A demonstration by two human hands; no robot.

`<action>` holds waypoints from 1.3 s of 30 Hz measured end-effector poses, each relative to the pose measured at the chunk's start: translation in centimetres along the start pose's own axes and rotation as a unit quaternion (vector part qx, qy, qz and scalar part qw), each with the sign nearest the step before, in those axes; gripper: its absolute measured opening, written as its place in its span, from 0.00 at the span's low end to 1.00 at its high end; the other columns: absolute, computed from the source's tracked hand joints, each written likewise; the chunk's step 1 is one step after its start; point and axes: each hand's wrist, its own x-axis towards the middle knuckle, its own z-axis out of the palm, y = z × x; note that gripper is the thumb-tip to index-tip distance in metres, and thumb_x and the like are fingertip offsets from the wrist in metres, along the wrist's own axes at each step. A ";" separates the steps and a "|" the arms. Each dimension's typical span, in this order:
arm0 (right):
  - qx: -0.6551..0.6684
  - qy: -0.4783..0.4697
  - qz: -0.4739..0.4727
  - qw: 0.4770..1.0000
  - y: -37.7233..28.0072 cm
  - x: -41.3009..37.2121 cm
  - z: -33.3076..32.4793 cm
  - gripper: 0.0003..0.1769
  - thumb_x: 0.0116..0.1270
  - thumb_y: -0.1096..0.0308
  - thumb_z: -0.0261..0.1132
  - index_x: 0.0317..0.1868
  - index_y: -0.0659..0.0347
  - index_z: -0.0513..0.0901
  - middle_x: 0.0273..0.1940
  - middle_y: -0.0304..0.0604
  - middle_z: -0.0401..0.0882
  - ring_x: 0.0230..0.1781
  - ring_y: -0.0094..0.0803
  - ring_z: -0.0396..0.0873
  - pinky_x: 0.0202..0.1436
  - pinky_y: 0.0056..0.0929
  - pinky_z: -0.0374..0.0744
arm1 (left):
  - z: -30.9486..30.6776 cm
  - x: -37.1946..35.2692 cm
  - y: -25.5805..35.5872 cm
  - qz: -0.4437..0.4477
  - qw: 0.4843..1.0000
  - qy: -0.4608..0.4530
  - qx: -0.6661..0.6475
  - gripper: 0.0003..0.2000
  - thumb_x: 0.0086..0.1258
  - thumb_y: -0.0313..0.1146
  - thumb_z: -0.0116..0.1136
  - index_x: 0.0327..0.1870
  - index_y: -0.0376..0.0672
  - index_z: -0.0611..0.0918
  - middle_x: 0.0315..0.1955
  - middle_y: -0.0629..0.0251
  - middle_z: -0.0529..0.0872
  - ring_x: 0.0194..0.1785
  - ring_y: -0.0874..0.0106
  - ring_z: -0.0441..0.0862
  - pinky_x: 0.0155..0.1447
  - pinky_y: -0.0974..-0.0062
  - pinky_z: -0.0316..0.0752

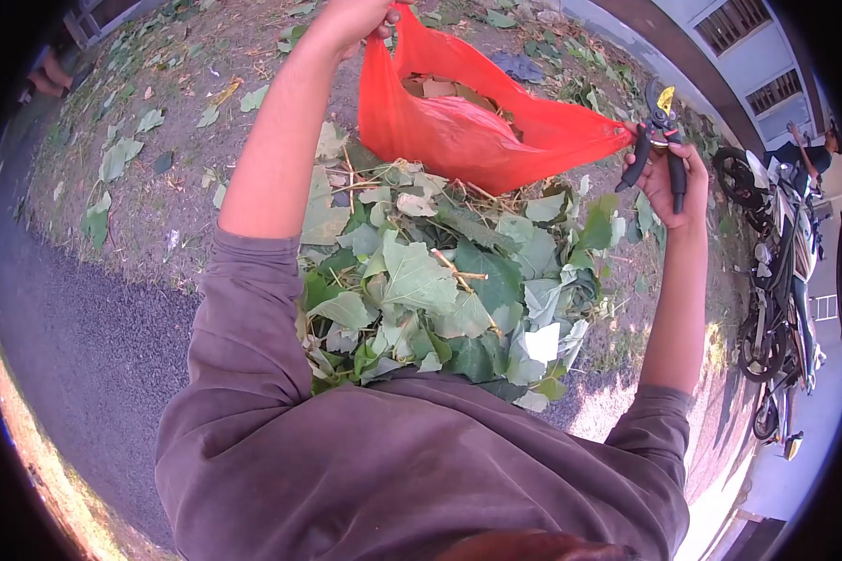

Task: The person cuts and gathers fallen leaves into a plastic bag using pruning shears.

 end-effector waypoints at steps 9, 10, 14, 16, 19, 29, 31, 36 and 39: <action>0.029 0.029 0.032 0.999 4.6 -1.6 -3.1 0.33 0.71 0.60 0.57 0.71 0.75 0.71 0.72 0.64 0.74 0.51 0.52 0.87 0.65 0.51 0.83 | -4.5 -4.7 -2.1 -0.006 0.971 -0.058 0.231 0.26 0.75 0.47 0.67 0.69 0.45 0.79 0.52 0.64 0.88 0.49 0.75 0.83 0.53 0.72 0.80; 0.020 0.021 0.020 0.999 4.9 -2.1 -3.1 0.33 0.71 0.60 0.57 0.71 0.75 0.71 0.73 0.65 0.72 0.52 0.52 0.86 0.65 0.51 0.83 | -5.4 -5.6 -2.0 0.027 0.979 -0.037 0.200 0.27 0.75 0.49 0.67 0.69 0.45 0.80 0.56 0.62 0.87 0.56 0.73 0.84 0.60 0.70 0.79; 0.001 0.053 -0.045 0.998 6.1 -5.9 -2.7 0.38 0.70 0.57 0.59 0.74 0.75 0.68 0.74 0.67 0.70 0.56 0.50 0.84 0.66 0.49 0.81 | -11.0 -9.1 -4.6 0.008 0.947 -0.043 0.317 0.26 0.76 0.49 0.66 0.69 0.46 0.80 0.62 0.60 0.85 0.68 0.67 0.81 0.69 0.65 0.75; 0.019 0.060 -0.051 0.997 7.5 -8.2 -2.7 0.41 0.70 0.55 0.61 0.75 0.76 0.66 0.73 0.68 0.71 0.57 0.50 0.83 0.67 0.48 0.81 | -12.6 -12.1 -6.0 -0.111 0.913 -0.100 0.380 0.24 0.76 0.49 0.66 0.67 0.46 0.83 0.64 0.62 0.85 0.68 0.65 0.81 0.71 0.63 0.74; 0.045 0.031 -0.022 0.998 9.9 -11.2 -3.8 0.48 0.66 0.52 0.64 0.77 0.79 0.63 0.66 0.66 0.75 0.58 0.48 0.81 0.66 0.47 0.79 | -12.1 -15.8 -6.5 -0.022 0.895 -0.101 0.434 0.20 0.76 0.42 0.66 0.65 0.46 0.84 0.63 0.63 0.86 0.68 0.62 0.82 0.72 0.60 0.74; -0.017 0.026 0.069 0.997 13.7 -11.3 0.3 0.52 0.61 0.50 0.66 0.77 0.80 0.62 0.55 0.61 0.80 0.53 0.47 0.83 0.65 0.42 0.78 | -5.3 -14.2 -10.6 0.206 0.747 -0.276 0.569 0.15 0.72 0.23 0.57 0.54 0.48 0.88 0.59 0.63 0.87 0.73 0.61 0.76 0.78 0.55 0.67; -0.021 0.014 0.068 0.997 13.2 -10.8 1.3 0.53 0.61 0.49 0.66 0.77 0.81 0.63 0.56 0.60 0.81 0.54 0.46 0.84 0.65 0.41 0.79 | -5.4 -12.8 -12.1 0.203 0.681 -0.376 0.595 0.13 0.70 0.26 0.59 0.52 0.47 0.88 0.57 0.66 0.87 0.73 0.62 0.76 0.81 0.53 0.63; -0.053 -0.008 0.062 0.997 13.1 -10.8 1.8 0.54 0.60 0.47 0.66 0.77 0.80 0.64 0.55 0.58 0.82 0.51 0.44 0.85 0.62 0.39 0.80 | -6.2 -11.4 -10.4 0.265 0.650 -0.354 0.618 0.12 0.67 0.29 0.62 0.51 0.48 0.87 0.53 0.67 0.87 0.72 0.65 0.77 0.81 0.51 0.61; -0.051 -0.016 0.064 0.996 13.6 -10.8 1.5 0.53 0.62 0.46 0.66 0.76 0.80 0.64 0.55 0.57 0.82 0.52 0.43 0.85 0.62 0.39 0.80 | -7.5 -11.7 -8.4 0.303 0.631 -0.304 0.646 0.12 0.66 0.28 0.62 0.50 0.49 0.87 0.51 0.68 0.86 0.69 0.67 0.79 0.80 0.51 0.61</action>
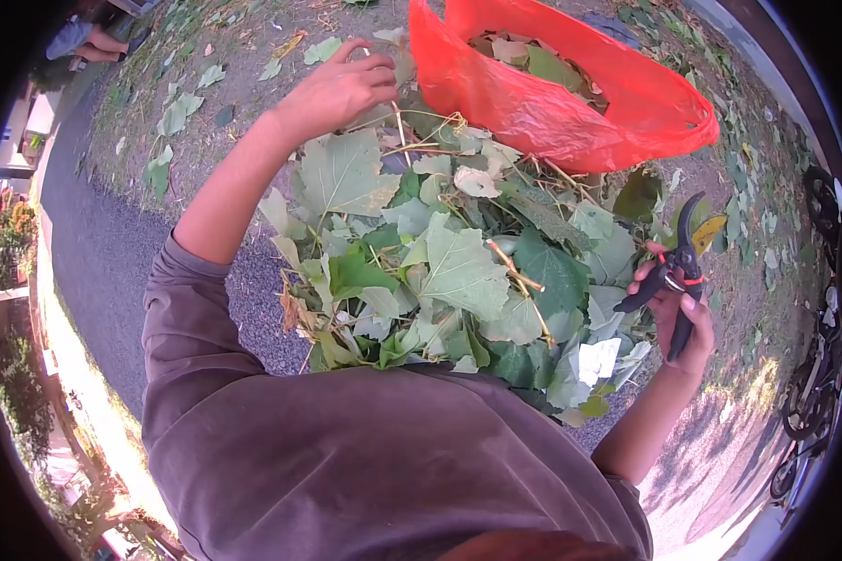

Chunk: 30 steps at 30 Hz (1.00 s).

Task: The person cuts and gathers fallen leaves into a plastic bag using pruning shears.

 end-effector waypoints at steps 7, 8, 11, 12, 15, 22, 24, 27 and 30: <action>-0.014 -0.003 0.024 1.000 0.8 1.3 1.2 0.48 0.66 0.47 0.64 0.77 0.77 0.66 0.54 0.57 0.82 0.52 0.43 0.84 0.63 0.40 0.79 | -7.2 -2.3 0.3 -0.047 0.992 0.021 0.114 0.18 0.62 0.25 0.63 0.54 0.50 0.85 0.51 0.71 0.85 0.63 0.69 0.81 0.78 0.56 0.65; -0.013 -0.005 0.023 1.000 0.7 1.6 1.5 0.48 0.66 0.47 0.64 0.77 0.77 0.66 0.54 0.57 0.82 0.52 0.43 0.84 0.63 0.40 0.79 | -8.2 -2.7 0.2 -0.048 0.992 0.020 0.117 0.18 0.62 0.25 0.63 0.54 0.50 0.85 0.51 0.71 0.85 0.63 0.69 0.81 0.78 0.56 0.65; -0.021 -0.017 0.025 0.999 0.3 2.1 2.0 0.46 0.66 0.49 0.64 0.76 0.75 0.68 0.54 0.56 0.82 0.53 0.42 0.84 0.64 0.39 0.78 | -11.1 -3.4 0.4 -0.048 0.984 0.036 0.168 0.20 0.62 0.24 0.65 0.56 0.51 0.85 0.50 0.71 0.85 0.59 0.69 0.83 0.73 0.59 0.69; -0.036 -0.016 0.027 0.999 0.3 2.4 2.1 0.45 0.67 0.49 0.64 0.76 0.75 0.69 0.54 0.55 0.83 0.53 0.41 0.84 0.64 0.39 0.78 | -12.3 -3.5 0.8 -0.056 0.981 0.052 0.178 0.18 0.63 0.25 0.65 0.55 0.51 0.86 0.49 0.71 0.85 0.57 0.70 0.83 0.70 0.61 0.70; -0.065 -0.020 0.032 0.997 -0.1 3.1 2.4 0.43 0.68 0.51 0.64 0.75 0.74 0.71 0.54 0.52 0.83 0.53 0.38 0.83 0.64 0.37 0.78 | -15.6 -3.5 2.4 -0.071 0.981 0.080 0.164 0.17 0.64 0.25 0.66 0.55 0.50 0.87 0.48 0.72 0.86 0.53 0.69 0.83 0.64 0.62 0.71; -0.074 -0.128 0.041 0.988 -1.7 4.4 4.5 0.39 0.68 0.54 0.65 0.73 0.72 0.74 0.54 0.48 0.85 0.54 0.35 0.83 0.63 0.34 0.78 | -17.3 -1.9 4.2 -0.118 0.963 0.237 0.059 0.14 0.68 0.24 0.67 0.53 0.49 0.90 0.43 0.69 0.87 0.44 0.68 0.83 0.53 0.67 0.73; -0.069 -0.139 0.035 0.987 -1.7 4.5 4.9 0.38 0.69 0.55 0.65 0.73 0.72 0.74 0.54 0.48 0.85 0.54 0.35 0.83 0.63 0.34 0.78 | -17.4 -1.2 4.7 -0.149 0.952 0.268 -0.017 0.13 0.70 0.23 0.66 0.53 0.47 0.90 0.42 0.68 0.87 0.42 0.69 0.83 0.51 0.70 0.72; -0.064 -0.179 0.041 0.981 -1.9 4.8 5.4 0.36 0.71 0.56 0.65 0.73 0.72 0.74 0.54 0.48 0.85 0.54 0.35 0.83 0.62 0.35 0.78 | -17.8 0.0 5.4 -0.196 0.924 0.299 -0.132 0.10 0.74 0.23 0.64 0.53 0.41 0.89 0.44 0.65 0.88 0.45 0.73 0.82 0.51 0.75 0.74; -0.059 -0.173 0.040 0.982 -2.0 4.9 5.4 0.37 0.71 0.56 0.65 0.74 0.71 0.74 0.54 0.48 0.85 0.54 0.35 0.83 0.62 0.35 0.78 | -17.3 1.3 5.2 -0.217 0.896 0.328 -0.209 0.09 0.78 0.24 0.62 0.55 0.36 0.87 0.48 0.64 0.89 0.51 0.76 0.82 0.54 0.77 0.76</action>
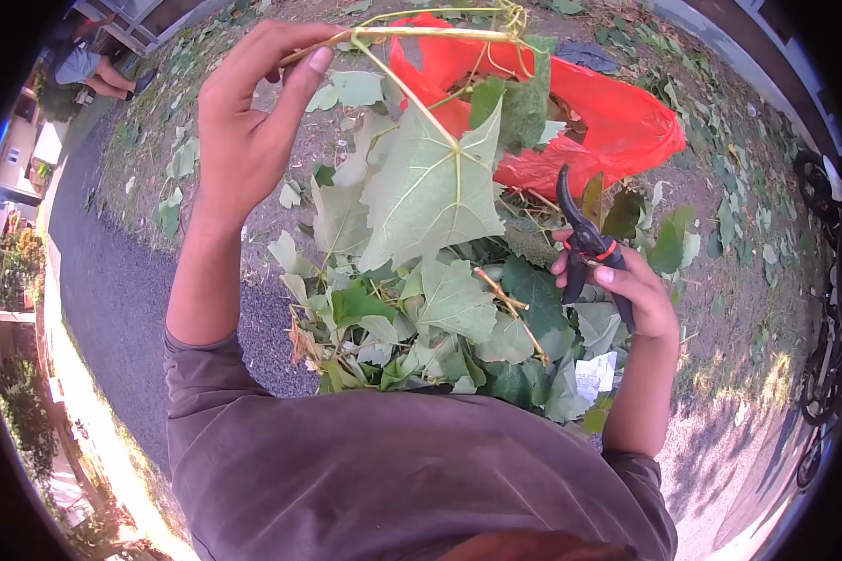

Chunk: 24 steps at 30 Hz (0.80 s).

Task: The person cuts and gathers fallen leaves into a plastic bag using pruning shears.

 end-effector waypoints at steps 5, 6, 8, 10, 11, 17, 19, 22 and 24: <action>0.007 0.043 -0.046 0.998 -1.3 0.0 -0.4 0.38 0.72 0.52 0.65 0.74 0.72 0.74 0.55 0.48 0.85 0.54 0.37 0.84 0.64 0.37 0.78 | 3.7 2.0 1.1 -0.121 0.958 0.051 -0.257 0.11 0.83 0.32 0.59 0.58 0.36 0.82 0.46 0.69 0.86 0.48 0.80 0.79 0.56 0.78 0.74; 0.004 0.050 -0.053 0.997 -1.8 0.1 -0.4 0.38 0.72 0.52 0.65 0.74 0.72 0.74 0.55 0.48 0.85 0.54 0.37 0.84 0.64 0.37 0.78 | 4.3 2.4 1.1 -0.111 0.957 0.052 -0.261 0.11 0.83 0.32 0.59 0.58 0.36 0.82 0.46 0.69 0.86 0.48 0.80 0.79 0.56 0.78 0.74; 0.032 0.086 -0.124 0.988 -2.9 0.2 -0.7 0.40 0.72 0.51 0.63 0.74 0.73 0.72 0.57 0.50 0.84 0.55 0.38 0.84 0.66 0.40 0.78 | 6.4 2.9 0.4 -0.181 0.902 0.016 -0.393 0.10 0.83 0.33 0.57 0.55 0.38 0.81 0.51 0.66 0.87 0.57 0.78 0.80 0.63 0.77 0.74; 0.036 0.098 -0.158 0.982 -4.0 0.3 -1.5 0.40 0.72 0.50 0.62 0.75 0.73 0.71 0.60 0.53 0.82 0.56 0.41 0.85 0.66 0.43 0.78 | 9.0 3.6 -0.6 -0.138 0.884 0.020 -0.447 0.07 0.83 0.34 0.55 0.50 0.40 0.80 0.55 0.63 0.86 0.59 0.77 0.79 0.64 0.75 0.74; 0.045 0.129 -0.189 0.972 -4.7 0.3 -1.6 0.41 0.73 0.50 0.62 0.76 0.73 0.70 0.62 0.54 0.82 0.56 0.43 0.85 0.66 0.43 0.79 | 10.0 3.9 -0.8 -0.128 0.853 0.016 -0.506 0.07 0.83 0.33 0.55 0.49 0.40 0.79 0.56 0.61 0.86 0.59 0.77 0.78 0.64 0.74 0.75; 0.118 0.189 -0.244 0.944 -6.7 3.5 -3.0 0.34 0.78 0.53 0.60 0.73 0.72 0.72 0.66 0.55 0.80 0.57 0.52 0.86 0.64 0.51 0.83 | 19.0 4.5 -3.5 -0.247 0.776 0.099 -0.571 0.16 0.85 0.40 0.58 0.62 0.38 0.82 0.53 0.63 0.86 0.44 0.80 0.81 0.47 0.78 0.80; 0.136 0.196 -0.225 0.945 -6.7 5.8 -3.6 0.34 0.77 0.52 0.62 0.72 0.71 0.73 0.64 0.53 0.81 0.55 0.52 0.87 0.64 0.50 0.83 | 19.9 4.0 -3.4 -0.266 0.787 0.042 -0.555 0.23 0.85 0.44 0.52 0.69 0.34 0.81 0.43 0.69 0.83 0.43 0.81 0.80 0.50 0.78 0.78; 0.160 0.184 -0.182 0.953 -5.7 10.0 -5.1 0.32 0.77 0.49 0.63 0.68 0.67 0.76 0.60 0.50 0.83 0.53 0.50 0.88 0.63 0.48 0.84 | 22.2 3.3 -4.1 -0.230 0.811 0.023 -0.537 0.26 0.83 0.45 0.44 0.66 0.31 0.82 0.45 0.67 0.82 0.44 0.80 0.80 0.54 0.78 0.76; 0.165 0.124 -0.120 0.971 -4.0 12.9 -6.0 0.29 0.77 0.48 0.63 0.66 0.63 0.79 0.58 0.46 0.84 0.53 0.46 0.89 0.61 0.46 0.85 | 23.5 2.8 -4.2 -0.152 0.874 0.032 -0.461 0.28 0.82 0.44 0.39 0.64 0.29 0.82 0.49 0.65 0.83 0.45 0.79 0.80 0.56 0.77 0.75</action>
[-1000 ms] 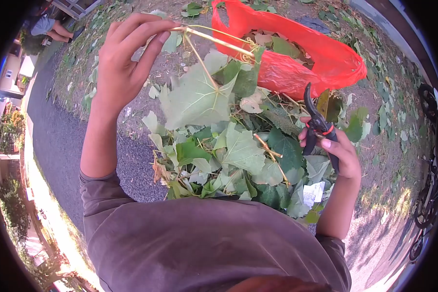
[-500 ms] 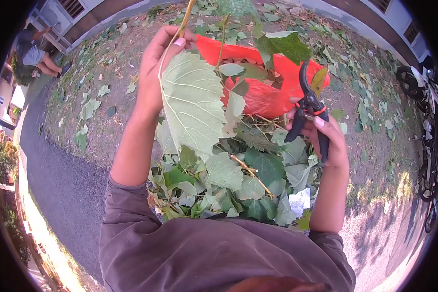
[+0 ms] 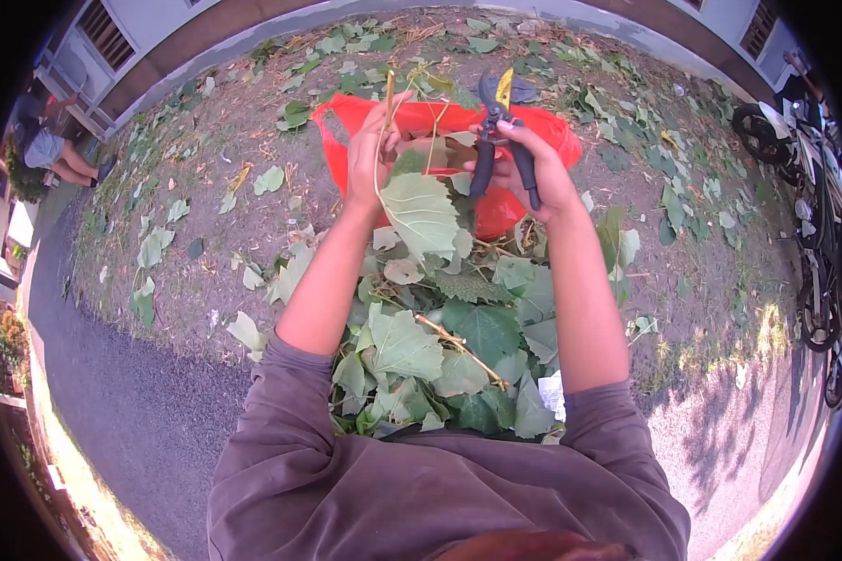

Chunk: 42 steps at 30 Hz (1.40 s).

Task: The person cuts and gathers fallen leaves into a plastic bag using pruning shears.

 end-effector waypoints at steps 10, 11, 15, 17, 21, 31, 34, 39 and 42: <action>0.057 -0.065 0.006 0.996 9.5 2.6 0.5 0.23 0.76 0.50 0.64 0.57 0.60 0.86 0.44 0.38 0.88 0.39 0.23 0.83 0.42 0.24 0.78 | 2.5 -2.9 -4.6 -0.124 0.950 0.009 -0.286 0.12 0.79 0.44 0.40 0.39 0.47 0.69 0.35 0.72 0.66 0.37 0.79 0.65 0.46 0.76 0.68; 0.074 -0.037 0.030 0.996 10.5 2.5 0.1 0.22 0.75 0.49 0.65 0.56 0.59 0.87 0.41 0.35 0.87 0.36 0.21 0.81 0.39 0.22 0.76 | 2.8 -3.2 -4.8 -0.128 0.950 0.009 -0.285 0.12 0.79 0.44 0.40 0.39 0.47 0.69 0.35 0.72 0.66 0.37 0.79 0.65 0.46 0.76 0.68; 0.130 0.017 0.077 0.988 12.8 3.4 -2.0 0.21 0.73 0.50 0.68 0.55 0.57 0.86 0.37 0.33 0.84 0.33 0.20 0.79 0.36 0.23 0.75 | 2.7 -3.4 -4.5 -0.167 0.978 0.017 -0.125 0.07 0.87 0.36 0.43 0.50 0.44 0.73 0.52 0.59 0.83 0.48 0.72 0.85 0.54 0.74 0.83; 0.138 -0.001 0.059 0.989 13.6 2.8 -3.3 0.24 0.75 0.50 0.66 0.58 0.61 0.83 0.42 0.38 0.86 0.40 0.25 0.83 0.44 0.29 0.79 | 2.3 -3.7 -5.3 -0.167 0.977 0.010 -0.129 0.08 0.87 0.36 0.43 0.52 0.43 0.72 0.52 0.58 0.84 0.48 0.71 0.85 0.53 0.73 0.83; 0.185 -0.033 0.040 0.981 11.9 2.6 -3.5 0.28 0.77 0.49 0.63 0.64 0.65 0.80 0.49 0.45 0.86 0.46 0.32 0.85 0.51 0.31 0.81 | 1.4 -3.5 -5.9 -0.133 0.981 -0.001 -0.139 0.09 0.86 0.36 0.43 0.57 0.43 0.71 0.48 0.54 0.84 0.47 0.70 0.84 0.51 0.73 0.82; 0.060 -0.068 0.026 0.996 10.2 2.0 -4.1 0.33 0.79 0.48 0.58 0.72 0.67 0.75 0.56 0.50 0.86 0.54 0.41 0.87 0.65 0.41 0.81 | -1.3 -4.2 -6.9 -0.139 0.927 -0.147 -0.316 0.19 0.82 0.52 0.44 0.55 0.45 0.66 0.30 0.67 0.72 0.29 0.81 0.65 0.31 0.83 0.59; -0.084 -0.048 0.019 0.995 10.3 1.9 -3.7 0.32 0.76 0.47 0.64 0.67 0.65 0.79 0.53 0.42 0.87 0.51 0.31 0.85 0.61 0.36 0.80 | -0.3 -4.2 -4.9 -0.162 0.980 -0.110 -0.047 0.20 0.84 0.52 0.45 0.58 0.45 0.63 0.32 0.67 0.73 0.29 0.81 0.65 0.35 0.82 0.61; -0.058 -0.042 0.022 0.997 11.0 1.9 -3.2 0.31 0.77 0.53 0.64 0.71 0.65 0.77 0.54 0.41 0.85 0.55 0.29 0.82 0.62 0.32 0.79 | 0.5 -4.2 -5.6 -0.135 0.976 -0.067 0.155 0.18 0.86 0.28 0.46 0.65 0.40 0.52 0.42 0.59 0.82 0.41 0.71 0.81 0.48 0.70 0.79; -0.075 -0.031 -0.035 0.996 10.4 1.4 -2.7 0.30 0.78 0.54 0.64 0.70 0.67 0.77 0.53 0.41 0.85 0.53 0.29 0.84 0.61 0.33 0.79 | 0.4 -4.3 -5.7 -0.150 0.975 -0.064 0.152 0.18 0.88 0.32 0.46 0.65 0.40 0.51 0.44 0.60 0.84 0.40 0.72 0.81 0.49 0.70 0.79</action>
